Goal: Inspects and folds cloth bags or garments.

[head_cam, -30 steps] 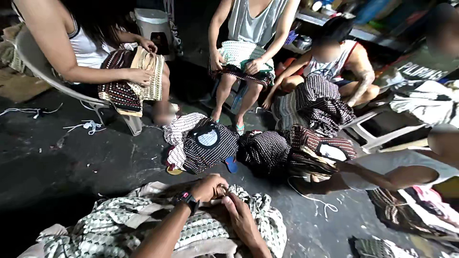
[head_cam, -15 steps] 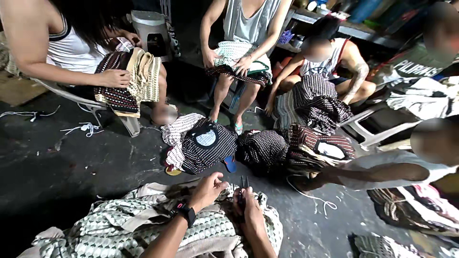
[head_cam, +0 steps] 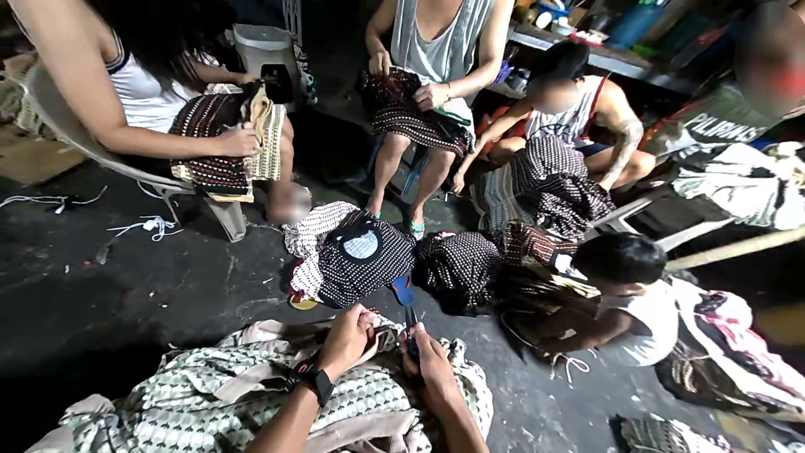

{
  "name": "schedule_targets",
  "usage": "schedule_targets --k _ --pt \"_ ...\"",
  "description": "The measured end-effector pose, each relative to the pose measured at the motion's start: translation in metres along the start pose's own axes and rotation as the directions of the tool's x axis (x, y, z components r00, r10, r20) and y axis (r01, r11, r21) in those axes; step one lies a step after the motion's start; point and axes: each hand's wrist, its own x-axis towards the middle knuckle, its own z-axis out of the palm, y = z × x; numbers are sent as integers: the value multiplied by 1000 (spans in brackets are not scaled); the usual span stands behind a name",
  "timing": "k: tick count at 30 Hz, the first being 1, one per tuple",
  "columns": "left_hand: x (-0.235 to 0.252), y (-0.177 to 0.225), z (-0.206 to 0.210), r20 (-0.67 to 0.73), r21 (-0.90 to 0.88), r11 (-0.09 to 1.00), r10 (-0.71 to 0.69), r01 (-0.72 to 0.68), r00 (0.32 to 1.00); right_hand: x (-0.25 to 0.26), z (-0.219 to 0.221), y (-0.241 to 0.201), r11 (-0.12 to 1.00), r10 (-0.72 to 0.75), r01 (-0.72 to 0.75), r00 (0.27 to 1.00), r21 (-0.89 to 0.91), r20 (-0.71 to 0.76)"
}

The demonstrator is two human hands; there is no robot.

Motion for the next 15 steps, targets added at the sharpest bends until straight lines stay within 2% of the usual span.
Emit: schedule_targets --k 2,4,6,7,8,9,10,11,13,15 --pt "-6 1 -3 7 -63 998 -5 5 1000 4 -3 -7 998 16 -13 999 -67 39" --pt "-12 4 -12 72 -120 992 -16 25 997 7 -6 -14 994 26 -19 998 -109 65" --pt "-18 7 -30 144 -150 988 1 21 990 8 -9 -17 989 50 -37 995 -147 87" --pt "-21 6 -44 129 -160 987 33 -12 991 8 -9 -17 984 54 -37 994 -173 94" --pt "-25 3 -59 40 -159 985 72 -65 997 8 -8 -16 979 48 -27 994 -203 99" --pt "-30 -2 -76 -113 -134 985 91 -106 989 8 -7 -13 971 35 -10 994 -239 100" --pt "-35 -7 -92 -292 -62 993 79 -101 953 7 -5 -10 961 17 12 995 -275 102" --pt "-41 -12 -109 -429 62 998 46 -21 902 7 -4 -7 948 1 34 994 -315 110" --pt "-51 -22 -138 -548 287 935 -20 210 836 9 -2 -3 922 -31 78 991 -380 130" --pt "-59 -33 -149 -528 359 877 -92 319 845 12 1 0 902 -52 110 988 -418 148"
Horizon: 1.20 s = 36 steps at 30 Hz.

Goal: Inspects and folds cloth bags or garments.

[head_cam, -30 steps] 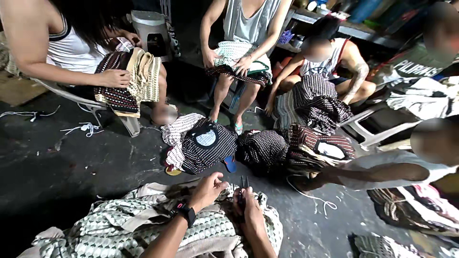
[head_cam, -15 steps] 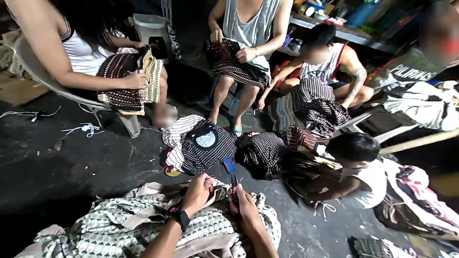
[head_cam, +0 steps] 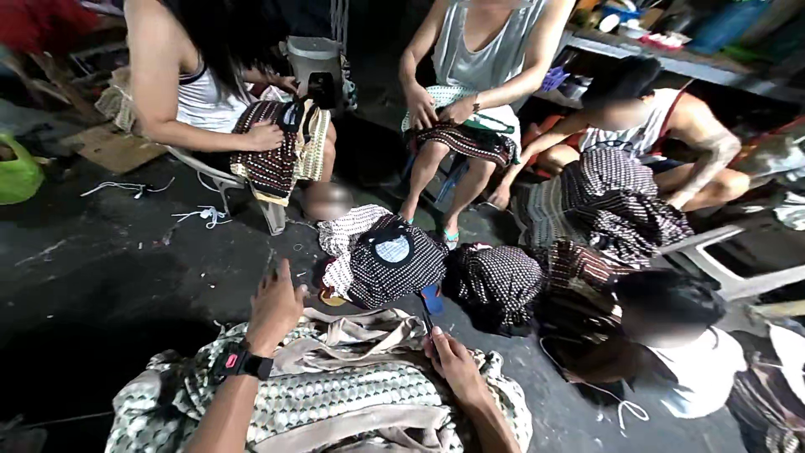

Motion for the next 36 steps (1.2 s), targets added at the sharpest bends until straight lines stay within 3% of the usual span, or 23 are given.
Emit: schedule_targets --k 4,6,8,10,13,16,18,20,23,28,36 --pt "-9 -15 10 328 85 996 -28 0 944 6 3 -11 989 -77 80 997 -124 25" --pt "-14 -18 17 407 154 988 -59 -5 911 12 0 -23 962 -136 141 990 -234 37" --pt "-21 -21 22 356 136 990 -21 -30 934 20 0 -35 922 -229 224 973 -317 23" --pt "-30 -25 26 204 63 993 86 -101 975 31 2 -43 886 -296 280 955 -370 16" --pt "-51 -30 26 44 -19 973 231 -231 972 53 10 -48 854 -300 284 953 -437 33" --pt "-83 -43 30 -169 -9 891 446 -454 879 73 17 -39 841 -195 219 976 -495 101" --pt "-106 -53 30 -237 17 828 548 -561 802 76 18 -30 851 -138 197 978 -487 155" --pt "-128 -58 21 -182 7 803 586 -595 789 68 15 -23 883 -130 199 974 -425 185" --pt "-153 -57 6 -33 -51 841 537 -538 843 47 4 -17 941 -99 141 984 -307 149" --pt "-153 -55 3 77 -33 834 551 -550 831 28 -4 -7 903 -84 125 990 -410 117" --pt "-143 -50 23 -20 162 795 595 -584 804 22 4 -19 793 -74 154 985 -589 159"
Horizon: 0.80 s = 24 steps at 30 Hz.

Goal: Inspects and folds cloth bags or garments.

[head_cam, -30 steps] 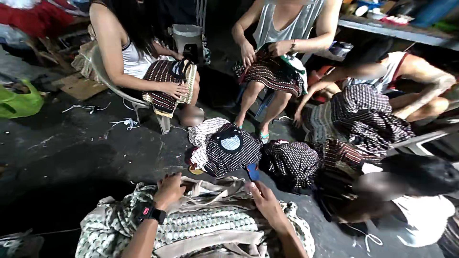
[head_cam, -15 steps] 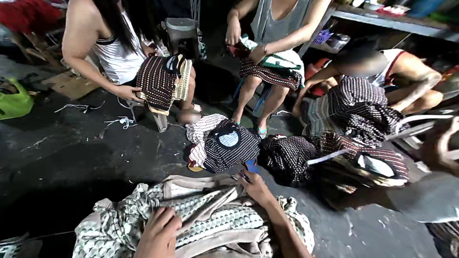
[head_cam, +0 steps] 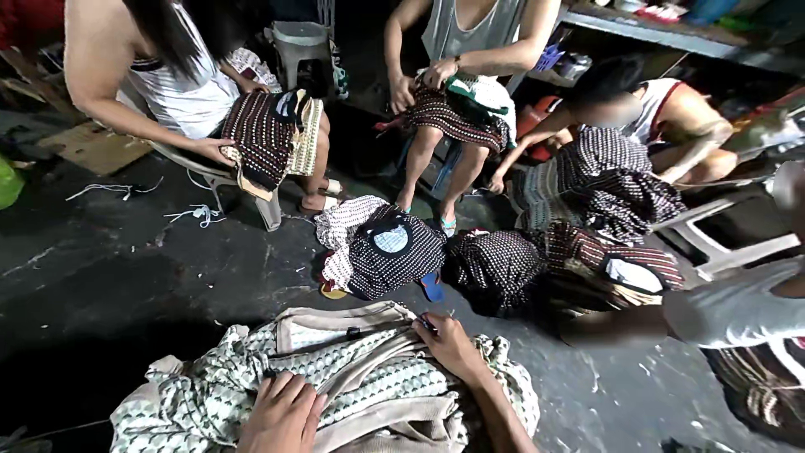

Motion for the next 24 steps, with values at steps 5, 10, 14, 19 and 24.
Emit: schedule_targets --k 5,10,14,19,24 --pt "26 15 -2 110 126 969 -228 214 967 27 -20 -28 980 -29 36 999 -196 41" --pt "88 -17 -21 393 -32 759 -588 650 706 72 10 -32 997 39 -35 998 -66 59" --pt "91 -36 -7 289 117 705 -698 699 655 71 25 -28 979 190 -168 959 -117 212" --pt "105 -50 5 436 194 763 -631 617 642 65 23 -19 994 100 -88 968 -62 232" --pt "86 -50 0 310 48 861 -495 506 812 39 12 -1 967 -74 40 989 251 129"
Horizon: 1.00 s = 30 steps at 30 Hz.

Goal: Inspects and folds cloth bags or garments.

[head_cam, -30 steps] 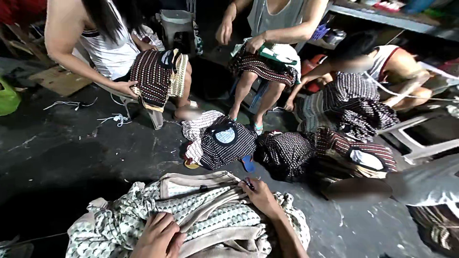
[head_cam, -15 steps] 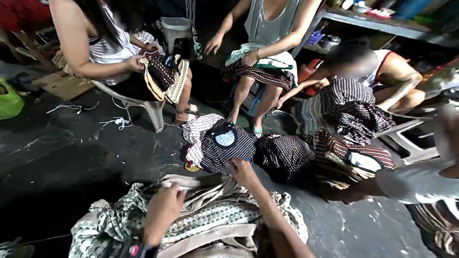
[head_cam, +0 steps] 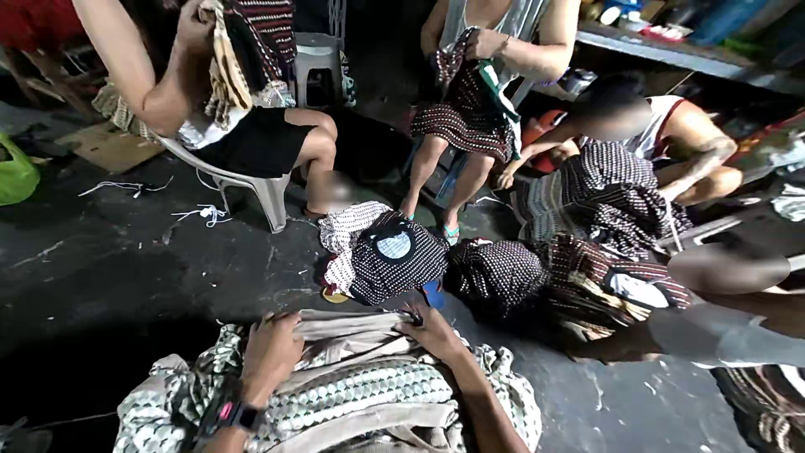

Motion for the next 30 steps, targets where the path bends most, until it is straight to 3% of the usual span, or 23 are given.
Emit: schedule_targets --k 1,3,5,10,16,24,26,28,30 --pt "-13 -8 8 -158 -22 992 117 -122 981 -9 -2 2 998 -29 30 1000 63 -9" --pt "-40 -20 22 -403 32 950 298 -312 865 -28 -4 4 991 -47 48 999 127 -13" --pt "-69 -22 23 -452 75 933 347 -353 822 -43 -4 2 991 -55 56 998 124 -11" --pt "-104 -12 16 -388 155 926 378 -345 841 -58 2 3 976 -179 185 982 111 -64" --pt "-103 -9 14 -342 203 907 419 -370 841 -64 5 6 966 -223 238 965 102 -139" --pt "-82 -10 -7 -114 48 894 447 -445 887 -52 4 11 964 -246 258 957 64 -153" --pt "-73 -9 -10 -98 -28 926 373 -378 923 -52 6 12 959 -267 278 950 50 -161" --pt "-54 -7 -18 -39 -102 977 184 -188 982 -54 7 10 959 -271 281 947 34 -174" --pt "-21 -8 -25 52 -164 986 1 8 999 -56 9 7 961 -269 275 946 11 -182"
